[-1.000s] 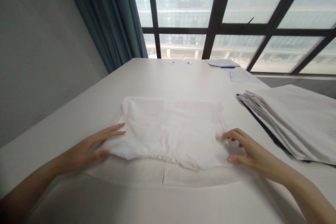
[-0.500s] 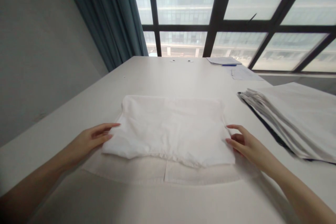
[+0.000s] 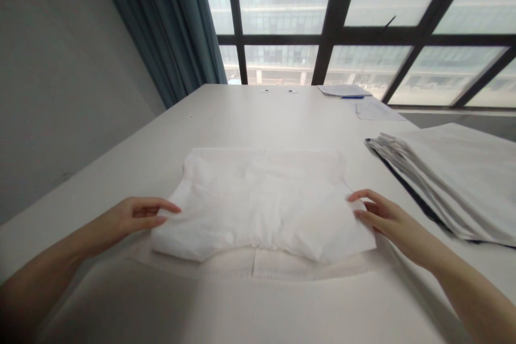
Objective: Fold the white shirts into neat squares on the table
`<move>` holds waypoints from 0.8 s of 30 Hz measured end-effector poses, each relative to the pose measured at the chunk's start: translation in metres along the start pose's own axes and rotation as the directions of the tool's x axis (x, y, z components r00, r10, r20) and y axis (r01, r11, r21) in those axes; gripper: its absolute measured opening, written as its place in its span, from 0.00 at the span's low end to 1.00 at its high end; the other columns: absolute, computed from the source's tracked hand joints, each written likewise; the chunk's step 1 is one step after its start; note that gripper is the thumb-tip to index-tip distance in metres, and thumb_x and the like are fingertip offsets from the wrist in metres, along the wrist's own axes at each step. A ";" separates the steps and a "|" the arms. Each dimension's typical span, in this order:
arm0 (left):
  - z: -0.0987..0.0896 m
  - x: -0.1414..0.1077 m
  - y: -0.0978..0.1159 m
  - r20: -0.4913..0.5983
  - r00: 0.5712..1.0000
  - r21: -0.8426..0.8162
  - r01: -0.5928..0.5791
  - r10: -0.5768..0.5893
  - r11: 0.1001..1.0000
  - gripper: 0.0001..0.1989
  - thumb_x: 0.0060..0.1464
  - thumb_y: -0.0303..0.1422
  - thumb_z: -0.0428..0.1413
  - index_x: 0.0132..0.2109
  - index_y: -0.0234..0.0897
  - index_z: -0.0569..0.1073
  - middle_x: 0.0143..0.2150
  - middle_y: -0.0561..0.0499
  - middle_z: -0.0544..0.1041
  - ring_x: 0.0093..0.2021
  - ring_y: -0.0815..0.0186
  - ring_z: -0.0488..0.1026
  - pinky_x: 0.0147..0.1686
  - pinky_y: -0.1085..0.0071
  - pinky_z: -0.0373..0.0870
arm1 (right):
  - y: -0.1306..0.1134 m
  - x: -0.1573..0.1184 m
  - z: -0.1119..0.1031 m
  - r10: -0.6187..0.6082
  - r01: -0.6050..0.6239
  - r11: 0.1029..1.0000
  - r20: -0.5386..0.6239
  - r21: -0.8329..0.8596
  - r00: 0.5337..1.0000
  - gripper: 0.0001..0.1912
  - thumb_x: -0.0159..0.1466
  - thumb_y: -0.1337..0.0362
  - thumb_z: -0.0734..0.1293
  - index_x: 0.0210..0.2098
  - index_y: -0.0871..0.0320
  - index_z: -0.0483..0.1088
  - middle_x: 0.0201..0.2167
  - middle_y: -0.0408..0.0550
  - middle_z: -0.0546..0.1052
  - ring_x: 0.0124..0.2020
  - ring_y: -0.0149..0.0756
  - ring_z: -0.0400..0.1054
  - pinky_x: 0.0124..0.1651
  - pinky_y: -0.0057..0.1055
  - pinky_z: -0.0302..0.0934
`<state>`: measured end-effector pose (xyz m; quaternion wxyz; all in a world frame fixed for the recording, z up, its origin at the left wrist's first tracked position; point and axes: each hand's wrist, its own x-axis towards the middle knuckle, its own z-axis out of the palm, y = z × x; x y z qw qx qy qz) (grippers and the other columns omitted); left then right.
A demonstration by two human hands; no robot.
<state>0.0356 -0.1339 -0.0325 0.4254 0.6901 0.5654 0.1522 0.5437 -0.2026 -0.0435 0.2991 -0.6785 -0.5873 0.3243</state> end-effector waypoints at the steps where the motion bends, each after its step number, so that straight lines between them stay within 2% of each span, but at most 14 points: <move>1: 0.000 0.000 0.000 0.017 1.000 0.043 -0.003 0.003 0.999 0.18 0.49 0.46 0.58 0.42 0.41 0.80 0.25 0.52 0.74 0.27 0.65 0.71 0.25 0.74 0.66 | -0.001 0.000 0.000 -0.007 0.008 1.000 0.029 -0.018 1.000 0.24 0.57 0.42 0.67 0.43 0.53 0.71 0.23 0.42 0.70 0.23 0.34 0.63 0.24 0.29 0.60; 3: 0.000 0.000 -0.001 0.052 0.999 0.104 -0.013 0.007 0.994 0.18 0.49 0.46 0.58 0.42 0.40 0.80 0.19 0.56 0.65 0.21 0.69 0.64 0.22 0.77 0.59 | -0.004 -0.001 0.000 0.004 -0.004 1.000 0.098 0.001 0.995 0.23 0.57 0.43 0.67 0.43 0.53 0.71 0.25 0.43 0.71 0.25 0.35 0.64 0.27 0.31 0.62; 5: -0.001 -0.001 -0.002 0.090 0.996 0.135 -0.029 0.016 0.990 0.17 0.50 0.45 0.58 0.42 0.41 0.80 0.19 0.57 0.62 0.21 0.71 0.60 0.21 0.77 0.56 | -0.004 -0.001 0.000 0.009 -0.012 1.000 0.097 0.021 0.995 0.23 0.57 0.44 0.67 0.44 0.53 0.70 0.28 0.45 0.74 0.28 0.38 0.67 0.30 0.32 0.64; 8: -0.001 -0.002 -0.002 0.117 0.993 0.160 -0.041 0.023 0.986 0.18 0.51 0.46 0.57 0.42 0.40 0.80 0.19 0.57 0.62 0.21 0.71 0.59 0.22 0.77 0.55 | 0.000 -0.001 -0.001 -0.010 0.010 1.000 0.095 0.007 0.995 0.21 0.59 0.46 0.66 0.45 0.52 0.69 0.32 0.46 0.75 0.30 0.39 0.68 0.32 0.34 0.65; 11: 0.002 -0.001 -0.001 0.113 0.993 0.205 -0.046 0.023 0.978 0.18 0.51 0.47 0.56 0.41 0.40 0.80 0.19 0.56 0.65 0.21 0.69 0.62 0.22 0.76 0.57 | 0.008 0.000 0.000 -0.038 0.048 0.991 0.084 -0.122 0.996 0.20 0.60 0.48 0.64 0.45 0.52 0.68 0.27 0.45 0.73 0.27 0.39 0.67 0.30 0.35 0.65; 13: 0.004 0.000 -0.001 0.073 0.997 0.244 -0.043 0.026 0.969 0.18 0.53 0.47 0.54 0.39 0.40 0.81 0.21 0.54 0.69 0.23 0.67 0.66 0.25 0.75 0.60 | 0.014 0.000 0.002 -0.050 0.065 0.970 0.068 -0.235 0.996 0.20 0.61 0.49 0.62 0.48 0.52 0.67 0.25 0.44 0.72 0.24 0.38 0.66 0.27 0.35 0.64; 15: 0.006 0.003 -0.001 -0.062 0.994 0.308 -0.066 0.089 0.949 0.18 0.55 0.47 0.52 0.37 0.41 0.81 0.25 0.52 0.75 0.27 0.63 0.70 0.29 0.72 0.65 | 0.016 0.000 0.005 -0.129 0.119 0.927 -0.005 -0.356 0.992 0.21 0.62 0.51 0.61 0.50 0.53 0.65 0.28 0.46 0.71 0.23 0.38 0.67 0.27 0.36 0.65; 16: 0.008 0.004 -0.001 -0.157 0.974 0.359 -0.096 0.162 0.928 0.18 0.56 0.47 0.51 0.36 0.42 0.81 0.27 0.50 0.77 0.29 0.62 0.71 0.32 0.70 0.67 | 0.015 -0.001 0.007 -0.204 0.163 0.891 -0.055 -0.424 0.977 0.21 0.62 0.52 0.61 0.51 0.55 0.65 0.32 0.49 0.72 0.27 0.40 0.69 0.31 0.39 0.67; 17: 0.010 0.005 0.000 -0.242 0.933 0.420 -0.145 0.265 0.896 0.18 0.57 0.46 0.51 0.35 0.42 0.80 0.28 0.50 0.78 0.30 0.62 0.72 0.35 0.68 0.68 | 0.012 -0.003 0.009 -0.297 0.215 0.847 -0.096 -0.487 0.950 0.21 0.62 0.53 0.61 0.51 0.56 0.65 0.36 0.52 0.71 0.32 0.44 0.70 0.36 0.43 0.68; 18: 0.014 0.005 0.002 -0.296 0.875 0.485 -0.208 0.384 0.849 0.16 0.58 0.44 0.50 0.35 0.43 0.80 0.29 0.50 0.78 0.31 0.62 0.72 0.39 0.65 0.68 | 0.008 -0.006 0.012 -0.389 0.273 0.800 -0.115 -0.534 0.914 0.20 0.63 0.54 0.61 0.51 0.57 0.65 0.41 0.56 0.71 0.40 0.48 0.70 0.42 0.47 0.68; 19: 0.020 0.004 0.004 -0.303 0.811 0.545 -0.284 0.501 0.789 0.15 0.59 0.42 0.50 0.36 0.43 0.79 0.29 0.50 0.78 0.32 0.62 0.72 0.43 0.63 0.68 | 0.001 -0.010 0.016 -0.466 0.337 0.758 -0.101 -0.559 0.879 0.19 0.64 0.55 0.61 0.51 0.57 0.65 0.46 0.58 0.69 0.47 0.51 0.69 0.49 0.49 0.66; 21: 0.035 0.000 0.012 -0.199 0.700 0.620 -0.452 0.686 0.641 0.12 0.61 0.38 0.51 0.41 0.43 0.78 0.32 0.51 0.79 0.35 0.64 0.73 0.50 0.60 0.65 | -0.015 -0.020 0.026 -0.559 0.481 0.694 0.020 -0.536 0.829 0.18 0.65 0.58 0.61 0.53 0.55 0.64 0.53 0.58 0.67 0.55 0.50 0.64 0.55 0.49 0.63; 22: 0.045 -0.002 0.017 -0.110 0.661 0.632 -0.530 0.742 0.565 0.11 0.61 0.37 0.51 0.45 0.43 0.77 0.35 0.51 0.79 0.38 0.64 0.74 0.54 0.59 0.64 | -0.023 -0.025 0.032 -0.584 0.555 0.666 0.114 -0.497 0.803 0.18 0.65 0.60 0.61 0.54 0.53 0.64 0.55 0.57 0.67 0.56 0.48 0.64 0.56 0.47 0.64; 24: 0.064 -0.008 0.026 0.075 0.609 0.630 -0.643 0.789 0.436 0.15 0.60 0.38 0.53 0.53 0.41 0.73 0.43 0.48 0.79 0.45 0.62 0.74 0.59 0.56 0.60 | -0.036 -0.035 0.044 -0.615 0.677 0.606 0.293 -0.417 0.732 0.21 0.65 0.64 0.63 0.57 0.51 0.63 0.57 0.55 0.68 0.58 0.45 0.64 0.55 0.43 0.65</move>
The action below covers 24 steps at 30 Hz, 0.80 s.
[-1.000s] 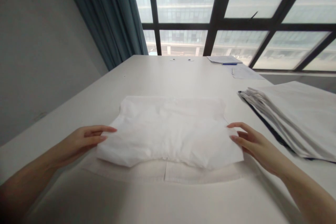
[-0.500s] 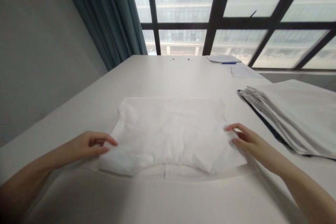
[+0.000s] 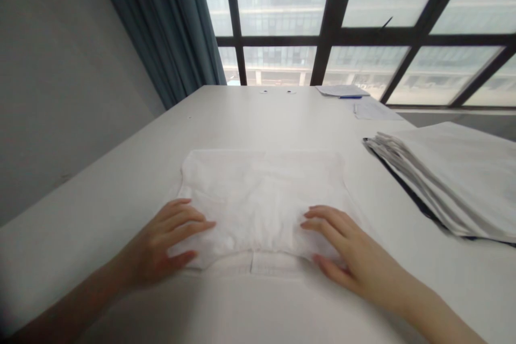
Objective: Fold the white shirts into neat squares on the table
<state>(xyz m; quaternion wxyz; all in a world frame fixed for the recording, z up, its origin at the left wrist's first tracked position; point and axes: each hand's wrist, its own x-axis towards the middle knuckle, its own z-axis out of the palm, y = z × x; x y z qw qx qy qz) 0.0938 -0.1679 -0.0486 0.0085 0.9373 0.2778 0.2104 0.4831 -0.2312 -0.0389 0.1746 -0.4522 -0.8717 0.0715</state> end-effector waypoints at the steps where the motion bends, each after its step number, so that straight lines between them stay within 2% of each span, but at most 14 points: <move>1: 0.004 0.002 0.009 0.044 0.997 0.003 -0.061 0.061 0.998 0.18 0.60 0.39 0.53 0.56 0.40 0.71 0.47 0.46 0.78 0.49 0.60 0.73 0.61 0.55 0.59 | -0.007 0.002 0.003 -0.057 0.057 0.998 0.051 0.013 0.997 0.23 0.64 0.66 0.63 0.58 0.51 0.63 0.57 0.54 0.69 0.59 0.44 0.63 0.56 0.43 0.65; 3: 0.011 0.004 0.020 0.096 0.986 0.023 -0.142 0.139 0.990 0.22 0.60 0.39 0.53 0.59 0.36 0.68 0.53 0.43 0.76 0.55 0.57 0.70 0.62 0.53 0.58 | -0.015 0.005 0.011 -0.123 0.121 0.992 0.106 0.018 0.987 0.26 0.62 0.71 0.63 0.59 0.53 0.63 0.58 0.53 0.70 0.61 0.44 0.62 0.58 0.44 0.64; 6: 0.015 0.004 0.023 0.096 0.976 0.075 -0.203 0.196 0.976 0.20 0.62 0.33 0.51 0.60 0.33 0.66 0.56 0.42 0.75 0.57 0.57 0.70 0.61 0.55 0.63 | -0.013 0.005 0.020 -0.137 0.137 0.991 0.106 0.004 0.985 0.27 0.60 0.75 0.61 0.59 0.55 0.64 0.59 0.52 0.70 0.61 0.42 0.61 0.60 0.45 0.63; 9: 0.014 0.003 0.018 0.070 0.977 0.084 -0.206 0.201 0.975 0.19 0.64 0.28 0.47 0.61 0.34 0.64 0.55 0.44 0.76 0.57 0.60 0.71 0.59 0.60 0.67 | -0.007 0.003 0.021 -0.144 0.144 0.990 0.057 0.005 0.988 0.23 0.64 0.74 0.61 0.58 0.54 0.65 0.57 0.51 0.73 0.59 0.40 0.65 0.58 0.42 0.65; 14: 0.009 0.003 0.011 0.007 0.983 0.047 -0.185 0.185 0.982 0.19 0.67 0.29 0.45 0.63 0.34 0.63 0.54 0.45 0.76 0.57 0.63 0.71 0.59 0.62 0.68 | -0.002 0.002 0.011 -0.182 0.183 0.982 -0.035 0.036 0.983 0.18 0.68 0.69 0.60 0.57 0.55 0.67 0.52 0.51 0.76 0.55 0.38 0.70 0.54 0.37 0.68; 16: 0.009 0.001 0.009 0.040 0.981 0.025 -0.190 0.189 0.982 0.18 0.67 0.30 0.45 0.61 0.35 0.65 0.56 0.46 0.75 0.59 0.62 0.69 0.59 0.62 0.67 | -0.002 0.003 0.008 -0.198 0.199 0.977 -0.027 0.071 0.980 0.17 0.68 0.69 0.60 0.55 0.55 0.69 0.51 0.51 0.77 0.54 0.38 0.71 0.53 0.36 0.69; 19: 0.011 -0.002 0.006 0.133 0.968 -0.024 -0.210 0.211 0.977 0.18 0.66 0.33 0.47 0.60 0.38 0.67 0.59 0.48 0.72 0.63 0.60 0.64 0.61 0.60 0.65 | -0.002 0.007 0.004 -0.206 0.195 0.968 0.060 0.160 0.977 0.15 0.67 0.69 0.62 0.50 0.54 0.73 0.49 0.49 0.78 0.54 0.38 0.70 0.55 0.36 0.67; 24: 0.014 -0.003 0.009 0.239 0.949 -0.091 -0.190 0.207 0.978 0.24 0.66 0.37 0.46 0.67 0.39 0.58 0.66 0.46 0.63 0.67 0.58 0.57 0.65 0.57 0.57 | -0.002 0.007 0.006 -0.137 0.082 0.945 0.155 0.317 0.978 0.14 0.67 0.68 0.62 0.49 0.54 0.75 0.49 0.49 0.78 0.57 0.38 0.68 0.59 0.37 0.64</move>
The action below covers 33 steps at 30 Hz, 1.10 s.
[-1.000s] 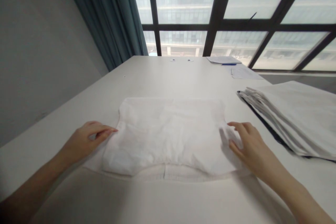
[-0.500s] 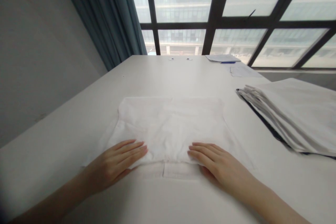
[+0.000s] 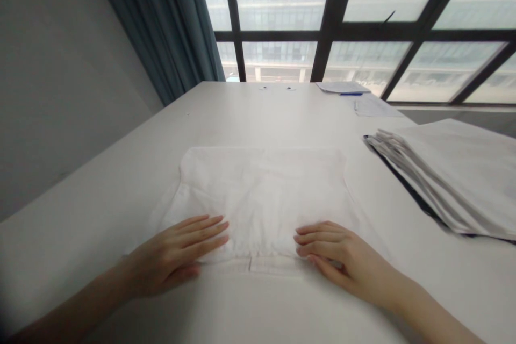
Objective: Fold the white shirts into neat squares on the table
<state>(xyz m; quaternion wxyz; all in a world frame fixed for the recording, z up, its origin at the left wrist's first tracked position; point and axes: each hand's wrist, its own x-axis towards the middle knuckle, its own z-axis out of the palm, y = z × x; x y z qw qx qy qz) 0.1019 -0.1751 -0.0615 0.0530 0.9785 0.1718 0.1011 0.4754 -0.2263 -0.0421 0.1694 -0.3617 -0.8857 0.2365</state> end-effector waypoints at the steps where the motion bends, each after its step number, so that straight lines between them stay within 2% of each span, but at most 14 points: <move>1: 0.000 0.001 0.002 0.031 1.000 -0.020 -0.001 0.001 1.000 0.24 0.66 0.36 0.46 0.67 0.40 0.56 0.67 0.47 0.62 0.68 0.59 0.56 0.66 0.58 0.55 | 0.000 0.000 0.002 0.025 -0.024 0.999 -0.003 0.037 1.000 0.13 0.68 0.67 0.61 0.48 0.54 0.75 0.49 0.50 0.78 0.57 0.38 0.67 0.59 0.38 0.64; 6: 0.002 0.006 0.003 0.151 0.988 -0.168 0.050 -0.024 0.984 0.23 0.66 0.33 0.47 0.67 0.46 0.57 0.67 0.54 0.61 0.69 0.63 0.53 0.69 0.60 0.45 | 0.011 -0.002 0.007 0.150 -0.154 0.956 0.034 0.251 0.988 0.12 0.69 0.64 0.61 0.43 0.55 0.77 0.47 0.51 0.79 0.56 0.39 0.67 0.58 0.39 0.63; 11: 0.002 0.003 -0.005 0.165 0.983 -0.311 0.131 -0.083 0.941 0.19 0.67 0.33 0.47 0.63 0.49 0.64 0.65 0.56 0.65 0.69 0.65 0.53 0.69 0.62 0.45 | 0.031 -0.006 0.003 0.215 -0.260 0.860 0.150 0.439 0.965 0.12 0.68 0.60 0.63 0.43 0.53 0.79 0.49 0.53 0.78 0.57 0.43 0.67 0.57 0.41 0.63; 17: 0.003 0.001 -0.006 0.152 0.981 -0.341 0.164 -0.118 0.926 0.19 0.67 0.32 0.46 0.63 0.50 0.64 0.63 0.57 0.67 0.68 0.66 0.55 0.68 0.63 0.47 | 0.038 -0.010 0.004 0.192 -0.236 0.858 0.143 0.456 0.971 0.14 0.69 0.60 0.61 0.43 0.54 0.78 0.50 0.55 0.77 0.57 0.42 0.66 0.58 0.41 0.61; 22: 0.000 0.002 -0.004 0.203 0.963 -0.232 0.225 -0.180 0.946 0.24 0.68 0.33 0.44 0.68 0.52 0.54 0.69 0.57 0.57 0.70 0.62 0.49 0.69 0.57 0.43 | 0.037 -0.009 0.003 0.146 -0.202 0.879 0.159 0.432 0.976 0.12 0.67 0.59 0.64 0.41 0.54 0.79 0.50 0.55 0.77 0.57 0.42 0.66 0.59 0.41 0.60; 26: -0.006 -0.001 -0.005 0.238 0.957 -0.222 0.223 -0.169 0.949 0.23 0.67 0.34 0.46 0.67 0.54 0.57 0.70 0.57 0.53 0.71 0.60 0.45 0.69 0.55 0.41 | 0.036 -0.008 0.001 0.136 -0.215 0.894 0.220 0.392 0.966 0.11 0.64 0.58 0.67 0.38 0.55 0.80 0.51 0.56 0.75 0.59 0.45 0.63 0.60 0.41 0.58; 30: -0.011 -0.006 -0.010 0.229 0.962 -0.285 0.212 -0.148 0.935 0.20 0.65 0.33 0.48 0.62 0.53 0.65 0.67 0.56 0.61 0.70 0.60 0.49 0.68 0.54 0.41 | 0.031 -0.006 -0.003 0.170 -0.251 0.864 0.215 0.437 0.962 0.11 0.64 0.56 0.67 0.34 0.56 0.79 0.52 0.56 0.75 0.59 0.46 0.63 0.59 0.42 0.58; 33: -0.013 -0.007 -0.015 0.142 0.979 -0.316 0.184 -0.145 0.931 0.15 0.64 0.32 0.50 0.56 0.48 0.72 0.55 0.54 0.76 0.64 0.63 0.64 0.68 0.57 0.45 | 0.021 -0.003 -0.008 0.247 -0.308 0.824 0.189 0.475 0.951 0.14 0.66 0.56 0.65 0.34 0.57 0.77 0.49 0.55 0.76 0.55 0.45 0.67 0.57 0.40 0.61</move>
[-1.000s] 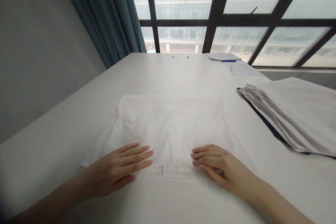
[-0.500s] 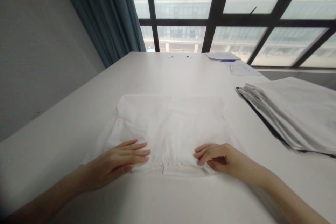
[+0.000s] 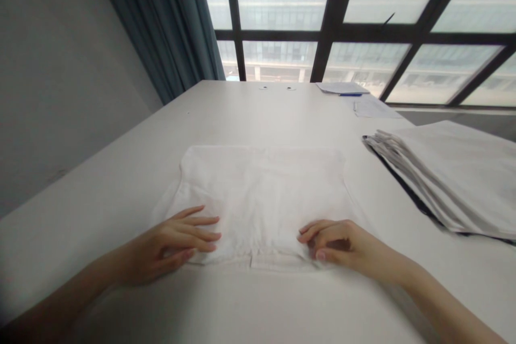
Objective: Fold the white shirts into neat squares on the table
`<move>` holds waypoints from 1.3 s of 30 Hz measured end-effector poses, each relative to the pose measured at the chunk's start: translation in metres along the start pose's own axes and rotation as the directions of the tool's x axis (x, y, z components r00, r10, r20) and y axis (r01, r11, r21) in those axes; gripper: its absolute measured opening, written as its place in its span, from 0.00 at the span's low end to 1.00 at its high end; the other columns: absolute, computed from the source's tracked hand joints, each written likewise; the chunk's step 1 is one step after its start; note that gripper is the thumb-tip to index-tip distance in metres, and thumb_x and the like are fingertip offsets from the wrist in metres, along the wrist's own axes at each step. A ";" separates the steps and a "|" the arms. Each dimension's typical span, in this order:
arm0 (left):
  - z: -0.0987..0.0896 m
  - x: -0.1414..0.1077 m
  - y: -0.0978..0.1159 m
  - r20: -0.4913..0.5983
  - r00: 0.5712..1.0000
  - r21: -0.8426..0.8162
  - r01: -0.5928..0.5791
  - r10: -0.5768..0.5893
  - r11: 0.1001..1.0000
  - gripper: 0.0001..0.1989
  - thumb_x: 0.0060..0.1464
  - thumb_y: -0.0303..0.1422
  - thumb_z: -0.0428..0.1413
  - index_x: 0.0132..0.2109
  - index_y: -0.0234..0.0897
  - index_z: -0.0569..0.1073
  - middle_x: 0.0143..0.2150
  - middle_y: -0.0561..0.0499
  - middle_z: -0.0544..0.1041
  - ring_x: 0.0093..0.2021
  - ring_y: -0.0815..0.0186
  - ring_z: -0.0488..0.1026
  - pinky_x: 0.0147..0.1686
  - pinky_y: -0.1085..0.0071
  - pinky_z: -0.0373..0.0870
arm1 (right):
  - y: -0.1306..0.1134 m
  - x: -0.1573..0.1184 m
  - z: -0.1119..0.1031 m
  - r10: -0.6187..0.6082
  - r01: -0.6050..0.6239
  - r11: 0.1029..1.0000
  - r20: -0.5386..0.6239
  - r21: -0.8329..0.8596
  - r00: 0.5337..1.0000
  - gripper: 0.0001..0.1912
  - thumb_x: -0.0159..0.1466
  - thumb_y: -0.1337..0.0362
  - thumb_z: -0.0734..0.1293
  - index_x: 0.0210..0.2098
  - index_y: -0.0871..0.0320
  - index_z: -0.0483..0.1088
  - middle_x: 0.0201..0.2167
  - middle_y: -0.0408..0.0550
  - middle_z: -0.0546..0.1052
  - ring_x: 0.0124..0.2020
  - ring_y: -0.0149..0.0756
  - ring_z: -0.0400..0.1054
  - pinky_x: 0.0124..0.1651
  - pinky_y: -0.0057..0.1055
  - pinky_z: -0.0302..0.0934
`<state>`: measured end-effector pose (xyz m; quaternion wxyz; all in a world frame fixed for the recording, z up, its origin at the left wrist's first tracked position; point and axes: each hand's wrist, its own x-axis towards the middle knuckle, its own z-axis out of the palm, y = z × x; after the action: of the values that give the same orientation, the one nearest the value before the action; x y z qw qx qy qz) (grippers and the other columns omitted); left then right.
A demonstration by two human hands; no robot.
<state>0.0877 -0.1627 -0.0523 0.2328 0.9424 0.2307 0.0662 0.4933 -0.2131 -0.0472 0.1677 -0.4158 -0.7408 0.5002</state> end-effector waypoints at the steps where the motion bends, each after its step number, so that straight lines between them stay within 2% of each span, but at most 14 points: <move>1: -0.001 0.001 -0.001 -0.052 0.999 0.009 -0.009 0.010 1.000 0.14 0.64 0.31 0.50 0.53 0.46 0.74 0.50 0.55 0.79 0.60 0.64 0.68 0.68 0.58 0.47 | -0.004 0.000 0.000 0.015 -0.015 1.000 -0.020 -0.008 1.000 0.14 0.67 0.55 0.63 0.36 0.57 0.77 0.48 0.54 0.76 0.54 0.44 0.68 0.55 0.40 0.62; 3: -0.001 0.006 -0.001 -0.152 0.988 0.048 -0.018 0.025 0.999 0.12 0.65 0.31 0.49 0.49 0.43 0.76 0.43 0.55 0.82 0.53 0.66 0.74 0.66 0.59 0.52 | -0.012 0.002 0.002 0.014 -0.020 0.997 -0.070 -0.080 0.997 0.14 0.68 0.56 0.62 0.42 0.54 0.76 0.50 0.52 0.76 0.53 0.43 0.69 0.55 0.40 0.63; 4: 0.000 0.010 0.000 -0.187 0.982 0.073 -0.019 0.032 0.997 0.12 0.65 0.31 0.49 0.48 0.43 0.76 0.42 0.54 0.82 0.51 0.66 0.75 0.65 0.60 0.55 | -0.015 0.004 0.003 -0.004 -0.011 0.990 -0.102 -0.144 0.995 0.14 0.68 0.56 0.61 0.46 0.53 0.75 0.53 0.52 0.74 0.54 0.44 0.68 0.56 0.40 0.63; 6: 0.003 0.022 0.004 -0.224 0.974 0.118 -0.010 0.036 0.993 0.13 0.65 0.30 0.48 0.50 0.41 0.75 0.47 0.51 0.80 0.52 0.65 0.74 0.61 0.61 0.61 | -0.019 0.013 0.008 -0.070 0.018 0.957 -0.169 -0.291 0.983 0.15 0.68 0.57 0.60 0.51 0.51 0.72 0.59 0.52 0.68 0.58 0.45 0.64 0.59 0.42 0.60; 8: 0.009 0.037 0.010 -0.228 0.973 0.156 0.008 0.028 0.988 0.14 0.65 0.30 0.47 0.53 0.39 0.73 0.54 0.47 0.76 0.56 0.62 0.71 0.59 0.61 0.64 | -0.021 0.025 0.016 -0.148 0.047 0.903 -0.206 -0.427 0.967 0.18 0.68 0.58 0.60 0.56 0.50 0.68 0.64 0.52 0.62 0.62 0.45 0.59 0.62 0.45 0.57; 10: 0.017 0.051 0.017 -0.198 0.980 0.190 0.024 0.014 0.982 0.17 0.64 0.31 0.47 0.58 0.37 0.69 0.61 0.44 0.70 0.62 0.59 0.64 0.62 0.58 0.61 | -0.020 0.040 0.027 -0.215 0.082 0.845 -0.195 -0.528 0.957 0.22 0.68 0.58 0.61 0.61 0.52 0.63 0.66 0.54 0.59 0.65 0.45 0.54 0.64 0.46 0.55; 13: 0.030 0.065 0.022 -0.120 0.993 0.228 0.041 -0.014 0.973 0.24 0.65 0.34 0.47 0.65 0.36 0.58 0.68 0.42 0.59 0.69 0.58 0.52 0.66 0.55 0.51 | -0.015 0.057 0.045 -0.269 0.123 0.754 -0.133 -0.646 0.954 0.27 0.68 0.58 0.60 0.65 0.55 0.57 0.68 0.55 0.56 0.68 0.45 0.48 0.66 0.49 0.50; 16: 0.036 0.066 0.021 -0.058 0.998 0.256 0.040 -0.026 0.966 0.29 0.65 0.35 0.45 0.69 0.34 0.48 0.71 0.41 0.52 0.71 0.60 0.44 0.68 0.56 0.44 | -0.008 0.062 0.055 -0.272 0.116 0.670 -0.097 -0.733 0.957 0.30 0.70 0.57 0.58 0.68 0.56 0.51 0.69 0.55 0.53 0.69 0.45 0.45 0.67 0.51 0.46; 19: 0.038 0.063 0.019 -0.028 0.999 0.283 0.034 -0.027 0.958 0.31 0.65 0.36 0.45 0.70 0.33 0.45 0.72 0.41 0.49 0.72 0.60 0.41 0.69 0.57 0.41 | -0.004 0.059 0.057 -0.271 0.109 0.628 -0.085 -0.771 0.959 0.32 0.70 0.54 0.56 0.70 0.55 0.45 0.70 0.53 0.50 0.70 0.45 0.44 0.67 0.51 0.46; 23: 0.038 0.061 0.019 -0.032 0.999 0.298 0.028 -0.019 0.954 0.31 0.64 0.37 0.46 0.70 0.33 0.45 0.71 0.40 0.49 0.72 0.59 0.41 0.68 0.56 0.40 | -0.002 0.053 0.053 -0.252 0.117 0.620 -0.055 -0.775 0.966 0.34 0.71 0.53 0.55 0.71 0.53 0.40 0.70 0.51 0.49 0.70 0.44 0.42 0.68 0.50 0.44; 28: 0.037 0.060 0.019 -0.044 0.999 0.283 0.017 -0.005 0.959 0.31 0.64 0.37 0.46 0.69 0.34 0.47 0.71 0.40 0.50 0.71 0.57 0.43 0.68 0.55 0.40 | 0.002 0.048 0.047 -0.232 0.128 0.631 -0.029 -0.765 0.972 0.35 0.70 0.51 0.56 0.71 0.51 0.37 0.70 0.49 0.48 0.70 0.44 0.41 0.68 0.52 0.41; 35: 0.037 0.055 0.019 -0.029 1.000 0.291 0.014 -0.006 0.956 0.31 0.65 0.38 0.45 0.70 0.35 0.46 0.72 0.40 0.49 0.72 0.56 0.42 0.68 0.53 0.38 | 0.009 0.035 0.039 -0.219 0.108 0.661 -0.053 -0.742 0.974 0.36 0.68 0.49 0.58 0.70 0.47 0.39 0.70 0.48 0.50 0.70 0.46 0.42 0.68 0.53 0.42; 37: 0.036 0.047 0.020 0.001 0.999 0.299 0.030 -0.032 0.954 0.33 0.65 0.40 0.45 0.70 0.34 0.44 0.72 0.40 0.47 0.72 0.56 0.40 0.68 0.53 0.36 | 0.010 0.031 0.037 -0.203 0.102 0.688 -0.056 -0.718 0.978 0.36 0.68 0.49 0.59 0.70 0.46 0.40 0.70 0.47 0.50 0.70 0.46 0.42 0.68 0.54 0.41; 39: 0.033 0.037 0.020 0.030 0.999 0.282 0.034 -0.045 0.959 0.37 0.64 0.47 0.46 0.71 0.33 0.42 0.72 0.39 0.45 0.72 0.56 0.40 0.68 0.53 0.36 | 0.009 0.028 0.033 -0.180 0.093 0.745 -0.065 -0.661 0.982 0.33 0.68 0.50 0.59 0.69 0.45 0.46 0.69 0.46 0.53 0.69 0.46 0.44 0.68 0.54 0.41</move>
<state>0.1365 -0.1749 -0.0712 0.1018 0.9623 0.2522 0.0109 0.4589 -0.2096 -0.0744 0.0936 -0.4231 -0.8852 0.1692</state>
